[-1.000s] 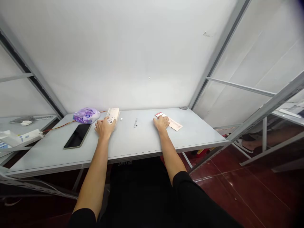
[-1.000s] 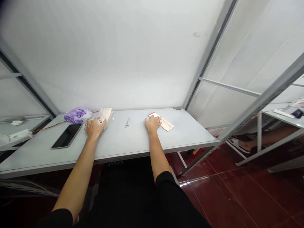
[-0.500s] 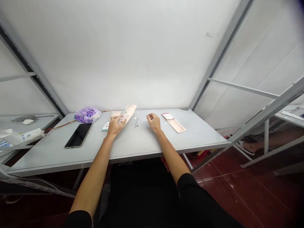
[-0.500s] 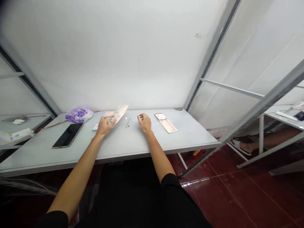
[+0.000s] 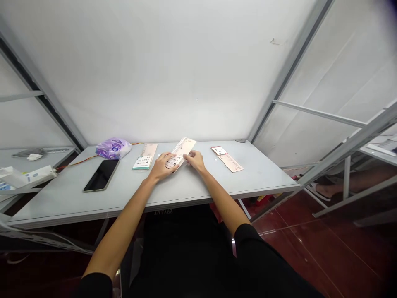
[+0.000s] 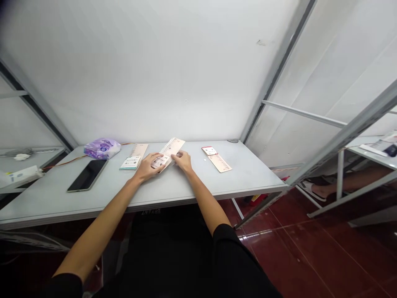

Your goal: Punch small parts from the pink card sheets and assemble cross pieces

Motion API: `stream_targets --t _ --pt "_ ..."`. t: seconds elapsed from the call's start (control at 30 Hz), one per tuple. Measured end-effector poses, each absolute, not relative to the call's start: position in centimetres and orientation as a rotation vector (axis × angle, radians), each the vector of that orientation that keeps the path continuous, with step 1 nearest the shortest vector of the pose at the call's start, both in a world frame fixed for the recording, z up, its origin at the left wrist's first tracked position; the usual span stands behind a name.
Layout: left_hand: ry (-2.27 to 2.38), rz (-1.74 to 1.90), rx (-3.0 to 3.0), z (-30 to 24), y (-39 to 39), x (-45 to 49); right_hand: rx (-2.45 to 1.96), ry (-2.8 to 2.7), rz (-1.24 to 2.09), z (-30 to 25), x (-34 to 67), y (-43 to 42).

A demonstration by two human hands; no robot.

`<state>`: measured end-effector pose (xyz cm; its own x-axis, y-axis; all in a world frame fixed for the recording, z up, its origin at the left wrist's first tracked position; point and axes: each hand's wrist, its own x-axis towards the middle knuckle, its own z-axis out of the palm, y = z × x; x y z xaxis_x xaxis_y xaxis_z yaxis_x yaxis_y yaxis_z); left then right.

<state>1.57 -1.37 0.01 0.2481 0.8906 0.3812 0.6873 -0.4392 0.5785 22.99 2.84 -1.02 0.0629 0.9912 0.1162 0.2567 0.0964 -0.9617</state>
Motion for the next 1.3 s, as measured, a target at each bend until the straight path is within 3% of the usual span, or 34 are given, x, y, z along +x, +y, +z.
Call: stream_targets --t 0.37,0.73,0.83,0.93,1.03,1.17,1.3 --pt "1.863 1.082 2.031 0.3 -0.6 0.6 -1.242 -1.065 0.867 -0.3 24.6 2.8" --pt "1.966 1.209 1.908 0.6 -0.1 -0.5 -1.314 -1.647 0.715 -1.2 23.1 2.3" --pt "1.765 1.251 2.028 0.5 -0.4 -0.3 -1.259 -1.502 0.978 -0.4 23.0 2.1" --pt "1.504 1.076 2.190 0.6 -0.8 0.3 -1.117 -1.327 1.429 0.2 23.1 2.0" --pt "1.422 0.921 2.280 0.6 -0.9 0.7 -1.060 -1.237 1.632 0.4 23.2 2.2" --pt "2.002 1.073 2.093 0.2 -0.4 -0.5 -1.085 -0.932 1.479 0.2 23.8 3.2" --pt "2.450 0.690 1.768 -0.6 0.0 -2.5 -1.055 -0.510 1.167 0.2 25.1 4.2"
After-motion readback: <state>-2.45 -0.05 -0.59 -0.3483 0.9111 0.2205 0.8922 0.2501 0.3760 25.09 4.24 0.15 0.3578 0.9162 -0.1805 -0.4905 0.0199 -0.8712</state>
